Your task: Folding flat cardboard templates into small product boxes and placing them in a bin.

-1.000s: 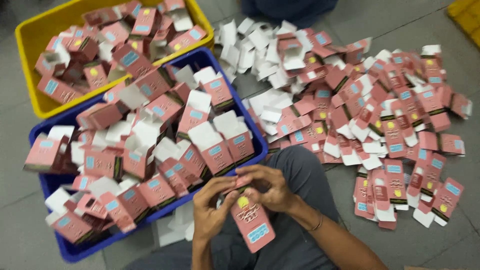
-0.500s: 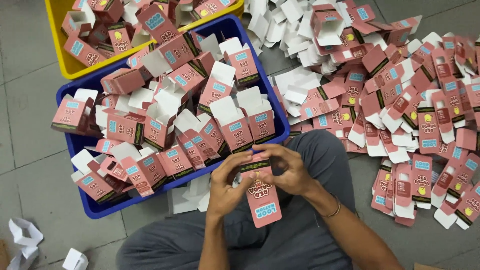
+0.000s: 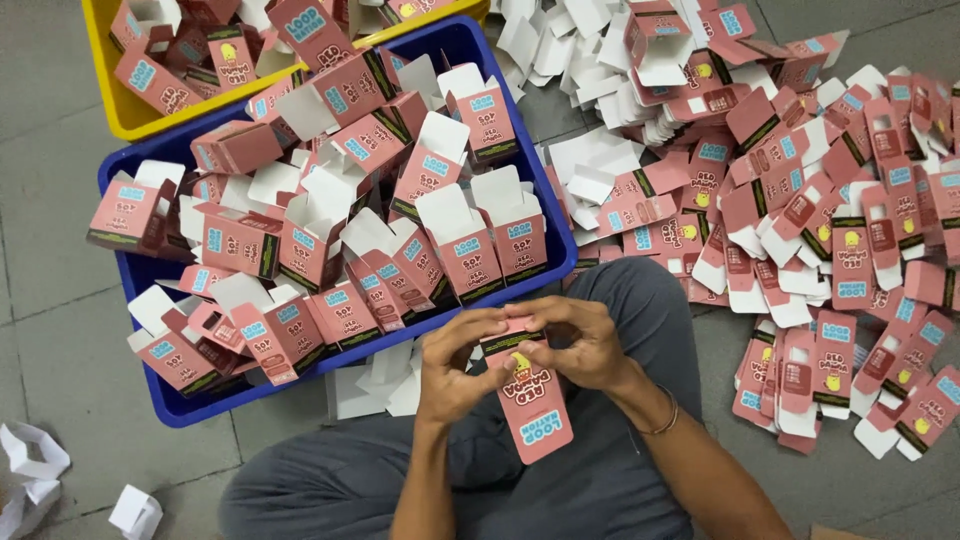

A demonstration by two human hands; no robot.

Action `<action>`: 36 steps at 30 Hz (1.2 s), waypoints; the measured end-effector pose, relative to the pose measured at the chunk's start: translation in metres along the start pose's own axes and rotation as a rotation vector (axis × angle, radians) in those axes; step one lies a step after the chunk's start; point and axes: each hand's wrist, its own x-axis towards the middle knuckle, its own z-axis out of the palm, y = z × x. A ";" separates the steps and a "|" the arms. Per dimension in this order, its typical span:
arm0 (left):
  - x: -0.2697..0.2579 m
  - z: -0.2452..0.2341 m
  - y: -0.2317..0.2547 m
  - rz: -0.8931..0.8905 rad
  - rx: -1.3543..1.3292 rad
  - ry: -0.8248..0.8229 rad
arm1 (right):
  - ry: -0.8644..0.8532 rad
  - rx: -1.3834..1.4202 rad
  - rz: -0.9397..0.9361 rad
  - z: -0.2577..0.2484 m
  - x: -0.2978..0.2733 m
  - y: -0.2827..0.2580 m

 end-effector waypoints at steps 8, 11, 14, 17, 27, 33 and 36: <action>0.001 0.001 0.003 0.019 0.020 0.053 | 0.017 0.128 0.091 0.004 0.006 0.003; 0.002 0.001 0.006 0.044 0.054 0.045 | 0.012 0.096 0.100 0.002 0.005 0.000; 0.002 0.000 0.008 0.048 0.064 0.043 | 0.001 0.078 0.094 0.002 0.005 0.002; 0.000 -0.004 0.012 -0.021 0.022 0.024 | 0.035 0.104 0.099 0.006 0.003 0.007; -0.005 -0.017 0.053 -0.141 0.362 -0.102 | 0.046 0.134 0.368 -0.010 0.004 0.011; -0.002 -0.013 0.064 0.065 0.730 -0.261 | 0.024 0.063 0.761 -0.014 0.006 0.025; 0.003 -0.012 0.071 0.105 0.585 -0.229 | -0.142 -0.003 0.748 -0.013 0.006 0.018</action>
